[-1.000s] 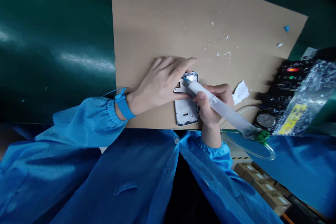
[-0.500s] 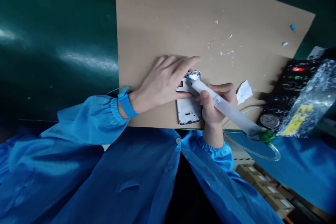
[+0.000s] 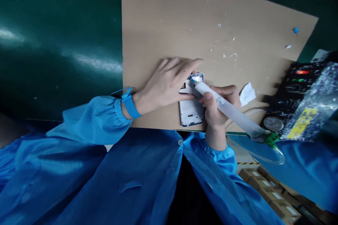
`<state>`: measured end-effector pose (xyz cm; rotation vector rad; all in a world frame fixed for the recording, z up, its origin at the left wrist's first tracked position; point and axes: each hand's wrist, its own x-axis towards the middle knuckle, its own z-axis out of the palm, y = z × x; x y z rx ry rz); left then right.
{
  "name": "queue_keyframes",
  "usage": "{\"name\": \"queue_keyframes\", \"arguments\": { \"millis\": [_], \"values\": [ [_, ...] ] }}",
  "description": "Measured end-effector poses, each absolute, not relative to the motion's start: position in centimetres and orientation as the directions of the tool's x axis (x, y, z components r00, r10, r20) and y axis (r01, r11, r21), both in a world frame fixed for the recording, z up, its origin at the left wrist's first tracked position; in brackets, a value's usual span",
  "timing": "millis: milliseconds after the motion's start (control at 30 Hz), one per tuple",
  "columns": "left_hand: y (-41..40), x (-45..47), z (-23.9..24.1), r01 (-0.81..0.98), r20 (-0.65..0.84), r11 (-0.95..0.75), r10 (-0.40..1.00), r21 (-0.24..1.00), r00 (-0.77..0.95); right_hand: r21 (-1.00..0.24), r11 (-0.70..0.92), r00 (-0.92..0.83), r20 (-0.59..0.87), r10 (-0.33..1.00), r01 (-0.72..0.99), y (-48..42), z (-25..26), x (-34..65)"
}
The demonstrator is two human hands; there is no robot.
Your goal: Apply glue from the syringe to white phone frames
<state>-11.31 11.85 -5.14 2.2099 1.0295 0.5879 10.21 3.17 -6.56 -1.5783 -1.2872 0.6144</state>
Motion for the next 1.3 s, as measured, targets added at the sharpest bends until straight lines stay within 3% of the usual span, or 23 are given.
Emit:
{"name": "queue_keyframes", "arguments": {
  "millis": [500, 1300],
  "values": [
    [11.98, -11.3, -4.75, 0.506, 0.124, -0.5, 0.787, 0.703, 0.604, -0.921, 0.055, 0.324, 0.19, 0.927, 0.385, 3.18, -7.06, 10.42],
    [11.97, -11.33, -4.75, 0.523, 0.091, -0.486, 0.787, 0.7, 0.61, -0.895, 0.038, 0.324, 0.2, 0.925, 0.444, 3.33, -6.73, 10.27]
  ]
}}
